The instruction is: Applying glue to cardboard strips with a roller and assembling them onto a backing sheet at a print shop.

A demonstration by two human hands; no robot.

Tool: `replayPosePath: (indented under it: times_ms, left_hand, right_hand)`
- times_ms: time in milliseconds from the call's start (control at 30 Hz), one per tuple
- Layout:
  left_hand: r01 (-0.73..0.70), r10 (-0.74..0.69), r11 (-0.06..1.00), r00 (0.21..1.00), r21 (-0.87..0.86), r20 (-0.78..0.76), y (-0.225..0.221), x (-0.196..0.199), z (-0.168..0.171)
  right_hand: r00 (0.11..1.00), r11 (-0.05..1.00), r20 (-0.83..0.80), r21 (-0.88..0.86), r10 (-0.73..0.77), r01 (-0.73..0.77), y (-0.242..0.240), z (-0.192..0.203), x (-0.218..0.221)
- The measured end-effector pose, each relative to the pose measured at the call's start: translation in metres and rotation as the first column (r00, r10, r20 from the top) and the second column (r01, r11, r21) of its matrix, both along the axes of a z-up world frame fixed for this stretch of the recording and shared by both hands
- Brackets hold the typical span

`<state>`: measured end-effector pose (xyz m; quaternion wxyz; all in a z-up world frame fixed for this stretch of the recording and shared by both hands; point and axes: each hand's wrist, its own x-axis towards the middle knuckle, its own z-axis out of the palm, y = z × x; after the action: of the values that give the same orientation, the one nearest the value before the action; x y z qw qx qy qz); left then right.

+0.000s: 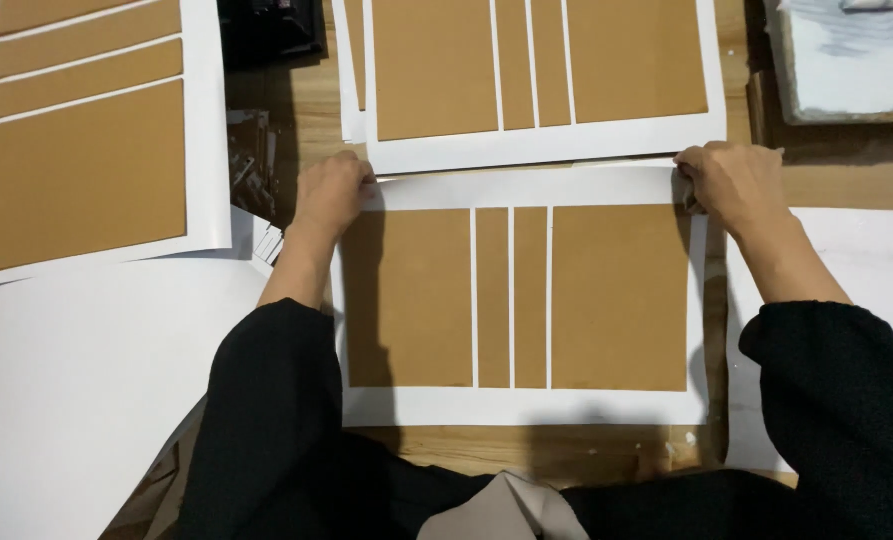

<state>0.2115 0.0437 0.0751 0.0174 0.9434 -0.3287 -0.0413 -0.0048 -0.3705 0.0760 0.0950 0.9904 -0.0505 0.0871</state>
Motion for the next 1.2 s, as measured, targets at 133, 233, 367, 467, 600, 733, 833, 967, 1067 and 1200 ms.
replayPosePath:
  times_ms: [133,233,367,467,600,733,833,967,1067,1200]
  left_hand:
    - [0.096,-0.090,0.984,0.995,-0.148,0.043,-0.001,-0.014,0.042]
    - [0.039,-0.037,0.999,0.996,0.025,-0.083,-0.008,-0.031,0.073]
    - [0.111,-0.112,0.987,0.994,0.113,0.004,-0.007,-0.042,0.097]
    - [0.095,-0.095,0.988,0.995,0.120,-0.006,-0.007,-0.050,0.115]
    - [0.100,-0.099,0.993,0.995,0.070,-0.013,0.007,-0.043,0.114]
    - [0.099,-0.093,0.988,0.994,-0.115,0.055,0.019,-0.059,0.187]
    - [0.243,-0.185,0.928,0.958,-0.282,0.217,0.033,-0.098,0.242]
    - [0.372,-0.245,0.873,0.894,-0.315,0.376,0.066,-0.166,0.258]
    - [0.388,-0.248,0.881,0.866,-0.271,0.434,0.090,-0.212,0.195]
    - [0.227,-0.222,0.958,0.974,-0.174,0.053,0.112,-0.278,0.101]
  right_hand:
    - [0.998,0.994,-0.047,0.098,-0.040,0.045,0.004,0.014,-0.004]
    - [0.968,0.975,-0.243,0.196,-0.057,0.107,0.030,0.021,0.009]
    - [0.920,0.901,-0.391,0.393,-0.017,0.184,0.061,0.010,0.034]
    - [0.897,0.907,-0.437,0.350,-0.064,0.235,0.035,-0.036,0.052]
    - [0.890,0.914,-0.451,0.327,-0.070,0.238,0.012,-0.001,0.053]
    - [0.935,0.934,-0.355,0.340,0.015,0.114,0.000,0.143,0.010]
    - [0.984,0.982,-0.178,0.188,0.023,0.011,-0.014,0.192,-0.044]
    - [0.984,0.493,-0.086,0.857,-0.155,0.152,0.075,0.243,-0.125]
    - [0.926,0.540,-0.255,0.756,-0.278,0.370,0.104,0.198,-0.184]
    - [0.898,0.973,-0.440,0.203,-0.007,0.107,0.148,0.106,-0.232]
